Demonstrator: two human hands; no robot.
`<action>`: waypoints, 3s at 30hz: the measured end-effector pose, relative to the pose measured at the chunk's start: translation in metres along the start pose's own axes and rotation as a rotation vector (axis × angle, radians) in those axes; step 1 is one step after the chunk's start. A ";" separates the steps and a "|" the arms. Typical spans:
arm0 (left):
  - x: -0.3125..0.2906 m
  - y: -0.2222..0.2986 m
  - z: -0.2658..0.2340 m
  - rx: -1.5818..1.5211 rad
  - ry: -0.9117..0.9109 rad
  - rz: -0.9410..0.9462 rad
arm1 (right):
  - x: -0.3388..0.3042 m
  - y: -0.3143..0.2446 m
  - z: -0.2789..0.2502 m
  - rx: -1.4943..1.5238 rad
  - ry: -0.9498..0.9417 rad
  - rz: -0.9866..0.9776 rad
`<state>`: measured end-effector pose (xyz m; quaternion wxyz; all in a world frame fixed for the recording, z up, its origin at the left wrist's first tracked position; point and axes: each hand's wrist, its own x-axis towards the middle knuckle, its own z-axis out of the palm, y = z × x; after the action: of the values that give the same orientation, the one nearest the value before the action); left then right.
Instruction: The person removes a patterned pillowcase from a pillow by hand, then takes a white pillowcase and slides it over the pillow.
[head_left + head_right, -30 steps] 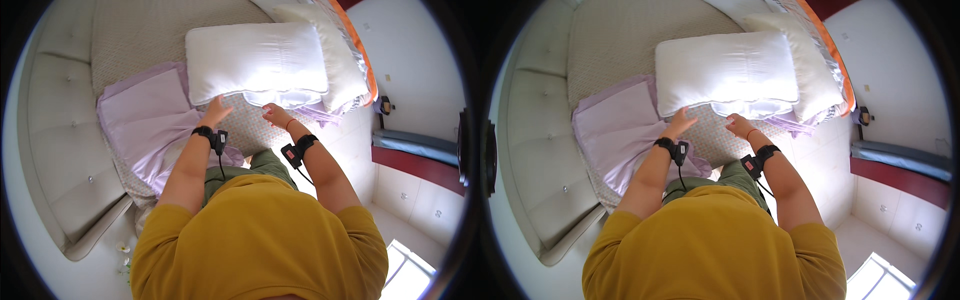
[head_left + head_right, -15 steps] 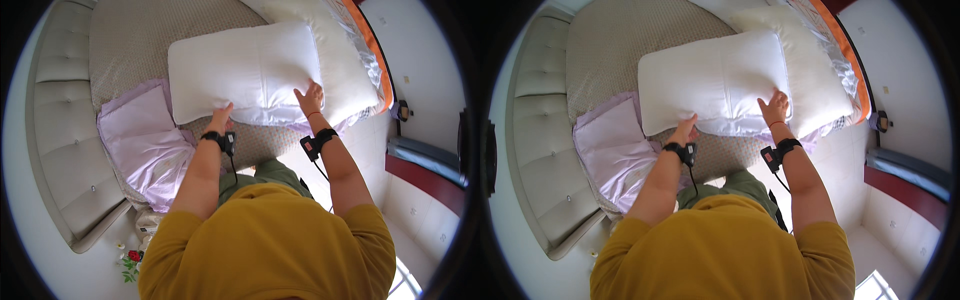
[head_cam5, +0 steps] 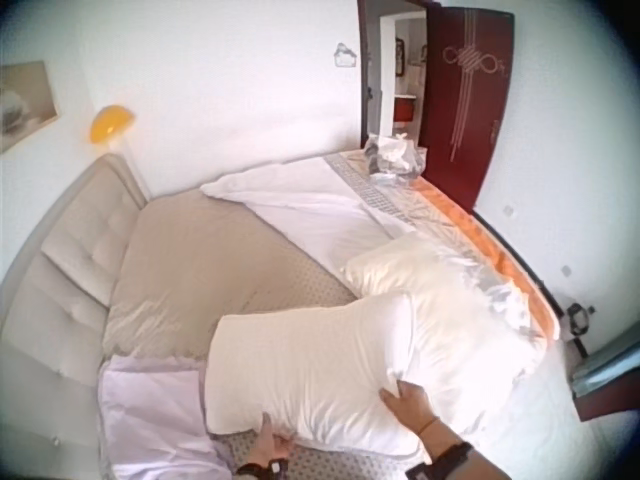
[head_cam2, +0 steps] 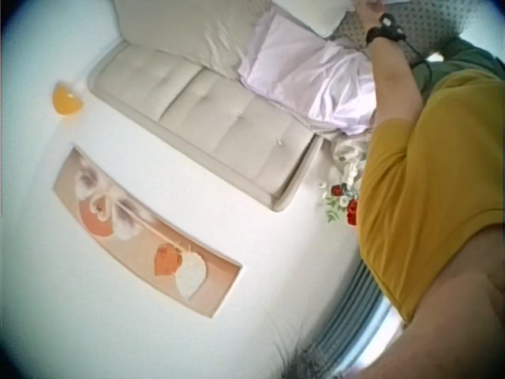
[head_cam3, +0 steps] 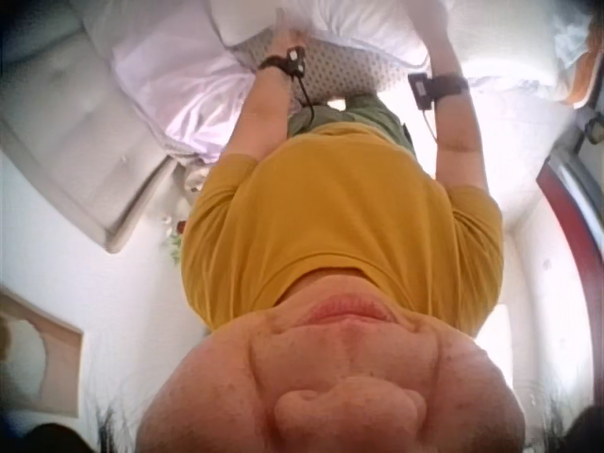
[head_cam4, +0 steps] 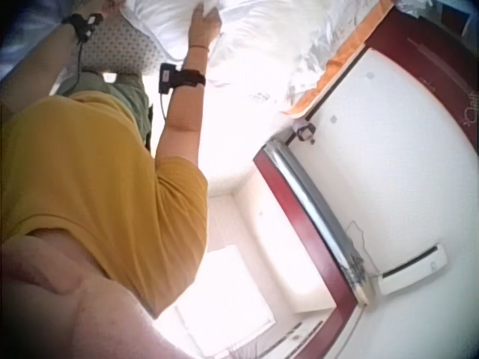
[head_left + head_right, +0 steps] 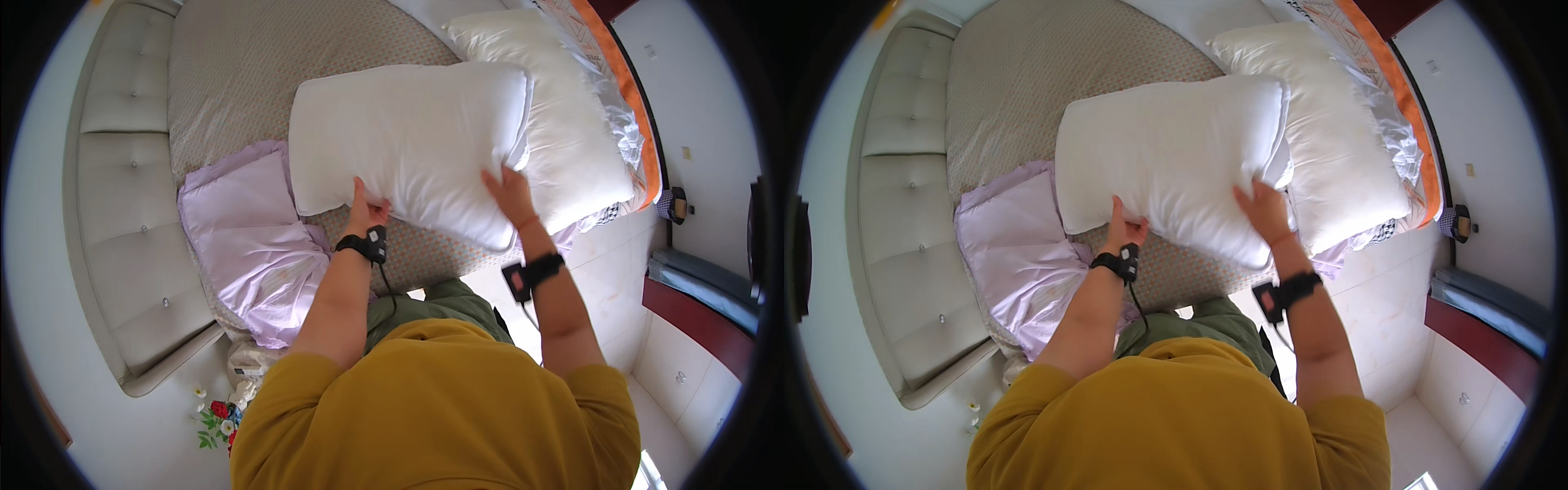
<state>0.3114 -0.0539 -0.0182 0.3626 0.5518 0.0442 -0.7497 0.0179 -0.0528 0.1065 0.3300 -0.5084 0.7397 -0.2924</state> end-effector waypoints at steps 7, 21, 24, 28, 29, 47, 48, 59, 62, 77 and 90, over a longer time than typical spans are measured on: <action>0.006 0.063 -0.022 -0.025 -0.167 0.036 | -0.099 0.032 0.011 0.186 -0.423 0.069; -0.038 0.065 -0.011 1.488 0.261 1.355 | -0.051 0.060 0.102 -0.078 0.119 0.108; -0.060 0.025 0.023 1.566 -0.237 1.454 | -0.037 0.060 0.100 -0.129 0.048 0.312; -0.071 0.000 0.011 2.056 -0.434 0.913 | -0.023 0.073 0.111 -0.107 -0.143 0.338; -0.072 0.002 0.009 2.083 -0.421 0.787 | -0.020 0.075 0.117 -0.098 -0.170 0.338; -0.143 0.044 0.027 1.066 -0.202 1.014 | -0.053 -0.071 0.117 0.621 -0.884 0.399; -0.147 0.046 0.027 1.068 -0.179 1.025 | -0.058 -0.075 0.127 0.749 -0.967 0.388; -0.170 0.080 -0.023 1.122 -0.112 0.772 | -0.072 -0.121 0.155 0.793 -1.144 0.437; -0.170 0.080 -0.026 1.032 -0.115 0.706 | -0.069 -0.127 0.157 0.690 -1.084 0.399; -0.173 0.075 -0.010 0.916 -0.034 0.709 | -0.074 -0.123 0.138 0.634 -0.929 0.260; -0.160 0.066 -0.012 1.228 -0.129 0.863 | -0.069 -0.120 0.127 0.544 -0.939 0.132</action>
<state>0.3808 -0.0176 0.1366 0.2533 0.5781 -0.6233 -0.4617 0.2031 -0.0372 0.1339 0.7622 -0.4329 0.4409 -0.1932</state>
